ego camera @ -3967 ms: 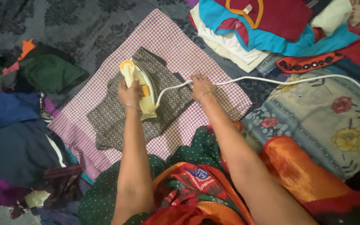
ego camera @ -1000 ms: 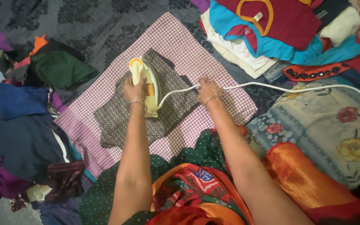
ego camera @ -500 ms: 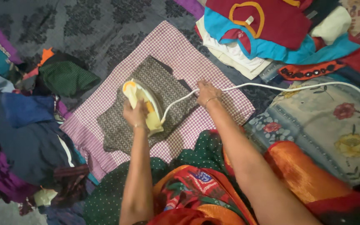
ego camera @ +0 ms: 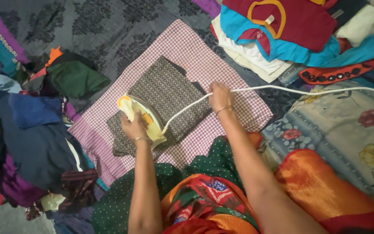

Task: The person irons a red t-shirt and then a patterned dark shirt on a checkered cloth laid on the floor. They use a handheld electric iron to smooth the garments, adjusting the fabric with their hands between passes.

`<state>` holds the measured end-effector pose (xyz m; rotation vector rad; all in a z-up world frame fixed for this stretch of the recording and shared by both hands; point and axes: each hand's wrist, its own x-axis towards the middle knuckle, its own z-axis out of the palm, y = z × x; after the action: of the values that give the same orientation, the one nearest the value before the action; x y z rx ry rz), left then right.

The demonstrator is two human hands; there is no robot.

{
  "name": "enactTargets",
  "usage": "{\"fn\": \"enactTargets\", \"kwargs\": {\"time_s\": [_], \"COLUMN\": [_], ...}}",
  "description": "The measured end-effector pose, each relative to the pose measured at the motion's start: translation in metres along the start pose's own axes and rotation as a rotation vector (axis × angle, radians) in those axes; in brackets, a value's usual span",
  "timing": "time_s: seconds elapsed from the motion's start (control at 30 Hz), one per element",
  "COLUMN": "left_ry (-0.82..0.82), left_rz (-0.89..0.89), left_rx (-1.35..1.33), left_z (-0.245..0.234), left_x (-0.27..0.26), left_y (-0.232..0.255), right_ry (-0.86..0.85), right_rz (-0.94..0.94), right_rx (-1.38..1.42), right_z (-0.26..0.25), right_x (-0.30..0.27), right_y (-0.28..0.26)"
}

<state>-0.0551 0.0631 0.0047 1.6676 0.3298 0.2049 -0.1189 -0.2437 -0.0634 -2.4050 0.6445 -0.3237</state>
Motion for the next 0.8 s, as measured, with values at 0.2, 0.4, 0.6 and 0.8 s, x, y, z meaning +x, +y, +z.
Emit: {"fn": "enactTargets", "kwargs": {"time_s": [0.2,0.4,0.6,0.8], "left_ry": [0.120,0.222,0.111,-0.025], "left_rz": [-0.062,-0.109,0.003,0.054], "left_rx": [0.098,0.108,-0.020,-0.117], "left_z": [0.019,0.033,0.021,0.002], "left_x": [0.026,0.046,0.046,0.014], "left_y": [0.001,-0.003,-0.015,-0.015], "right_ry": [0.016,-0.012,-0.135,-0.220], "right_rz": [-0.031,-0.006,0.080,0.093], "right_rx": [0.022,-0.001,-0.009,0.037], "right_z": [-0.019,-0.023,-0.025,-0.025], "right_x": [0.001,0.002,-0.002,-0.004], "right_y": [-0.016,-0.013,-0.011,0.004]}}
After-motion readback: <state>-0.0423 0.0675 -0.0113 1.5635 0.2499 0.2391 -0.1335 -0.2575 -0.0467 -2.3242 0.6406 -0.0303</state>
